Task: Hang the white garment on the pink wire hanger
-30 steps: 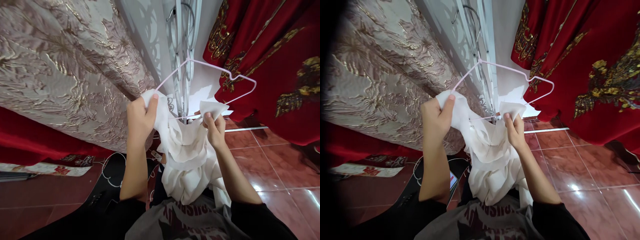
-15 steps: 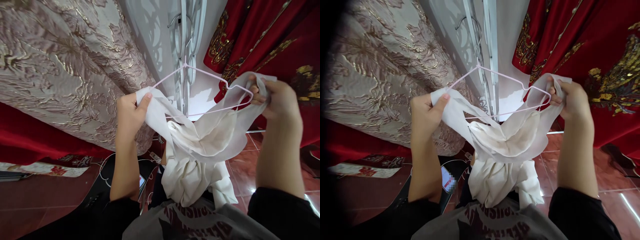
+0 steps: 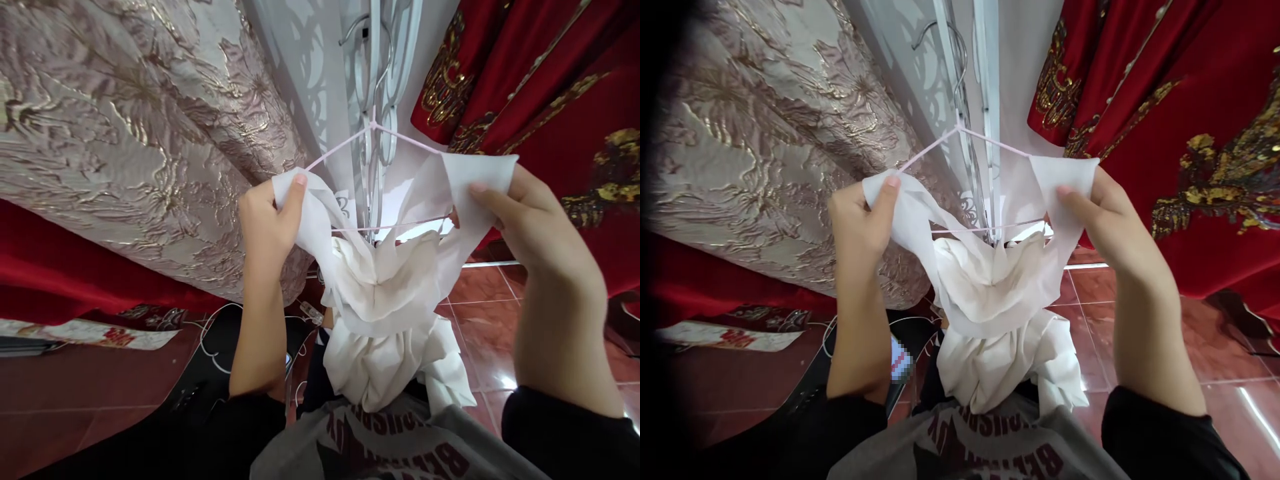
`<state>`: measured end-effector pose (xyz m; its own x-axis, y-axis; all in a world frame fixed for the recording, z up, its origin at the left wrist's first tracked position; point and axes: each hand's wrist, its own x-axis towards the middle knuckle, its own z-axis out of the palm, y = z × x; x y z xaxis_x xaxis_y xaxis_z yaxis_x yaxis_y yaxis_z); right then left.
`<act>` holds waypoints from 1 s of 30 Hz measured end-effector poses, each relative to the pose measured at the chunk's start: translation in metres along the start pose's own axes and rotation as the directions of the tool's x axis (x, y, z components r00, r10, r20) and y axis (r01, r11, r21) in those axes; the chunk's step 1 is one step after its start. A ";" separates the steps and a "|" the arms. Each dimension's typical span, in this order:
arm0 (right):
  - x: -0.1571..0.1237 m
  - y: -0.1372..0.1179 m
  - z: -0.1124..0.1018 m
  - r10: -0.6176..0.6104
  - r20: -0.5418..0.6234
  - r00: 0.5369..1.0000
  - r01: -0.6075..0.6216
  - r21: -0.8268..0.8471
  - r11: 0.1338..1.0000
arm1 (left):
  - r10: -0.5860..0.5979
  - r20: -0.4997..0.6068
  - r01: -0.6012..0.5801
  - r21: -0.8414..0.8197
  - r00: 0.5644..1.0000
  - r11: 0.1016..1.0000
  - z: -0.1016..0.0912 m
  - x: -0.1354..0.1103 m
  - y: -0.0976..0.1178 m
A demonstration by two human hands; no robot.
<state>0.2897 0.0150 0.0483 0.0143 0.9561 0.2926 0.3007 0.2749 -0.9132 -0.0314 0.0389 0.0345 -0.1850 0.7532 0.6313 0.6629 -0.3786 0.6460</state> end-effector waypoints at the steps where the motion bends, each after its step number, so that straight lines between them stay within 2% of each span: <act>1: -0.005 0.002 -0.003 -0.005 0.052 0.999 0.006 -0.031 0.999 | -0.018 0.001 0.018 0.010 1.000 1.000 0.000 0.002 0.000; 3: -0.018 0.004 -0.012 0.024 0.216 0.976 0.012 -0.163 0.987 | -0.055 -0.002 0.055 0.030 0.999 0.998 0.001 0.004 -0.003; 5: -0.030 0.001 -0.022 0.102 0.386 0.917 0.036 -0.336 0.941 | -0.064 -0.007 0.064 0.029 0.998 0.998 0.003 0.006 -0.008; 7: -0.037 -0.007 -0.027 0.157 0.476 0.865 0.081 -0.443 0.893 | -0.038 -0.015 0.039 0.016 0.999 0.999 0.005 0.005 -0.013; 8: -0.038 -0.012 -0.027 0.143 0.486 0.862 0.108 -0.453 0.885 | -0.022 -0.014 0.023 0.009 1.000 1.000 0.005 0.004 -0.015; 10: -0.032 -0.020 -0.016 0.054 0.461 0.886 0.150 -0.395 0.906 | -0.003 -0.007 0.003 -0.014 1.000 1.000 0.007 -0.001 -0.019; 13: -0.011 -0.010 0.023 -0.144 0.356 0.924 0.238 -0.239 0.941 | 0.015 -0.075 -0.023 -0.112 0.997 0.993 0.015 -0.019 -0.024; 14: -0.003 0.000 0.039 -0.224 0.326 0.918 0.302 -0.213 0.929 | 0.019 -0.141 -0.041 -0.154 0.990 0.987 0.020 -0.028 -0.027; 16: 0.011 0.028 0.072 -0.364 0.314 0.877 0.442 -0.228 0.868 | 0.012 -0.311 -0.087 -0.228 0.950 0.970 0.034 -0.050 -0.031; 17: 0.015 0.043 0.086 -0.398 0.312 0.863 0.481 -0.265 0.836 | -0.008 -0.381 -0.094 -0.247 0.925 0.965 0.042 -0.062 -0.034; 19: 0.019 0.066 0.106 -0.460 0.200 0.865 0.502 -0.342 0.795 | -0.063 -0.437 -0.067 -0.276 0.897 0.959 0.058 -0.084 -0.039; 21: 0.019 0.079 0.114 -0.489 0.084 0.868 0.479 -0.401 0.781 | -0.126 -0.359 -0.001 -0.333 0.925 0.943 0.072 -0.101 -0.041; 23: 0.018 0.082 0.114 -0.488 0.020 0.872 0.448 -0.435 0.781 | -0.176 -0.256 0.070 -0.376 0.950 0.924 0.081 -0.111 -0.039; 27: 0.017 0.080 0.107 -0.458 -0.004 0.889 0.407 -0.452 0.794 | -0.252 -0.105 0.185 -0.426 0.962 0.885 0.089 -0.119 -0.024; 30: 0.012 0.080 0.108 -0.461 -0.012 0.887 0.409 -0.440 0.799 | -0.288 -0.101 0.202 -0.501 0.952 0.842 0.091 -0.121 -0.011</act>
<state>0.2107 0.0597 -0.0516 -0.1141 0.7204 0.6841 0.6660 0.5664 -0.4854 0.0493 0.0008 -0.0883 -0.4402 0.7722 0.4582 0.1572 -0.4361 0.8860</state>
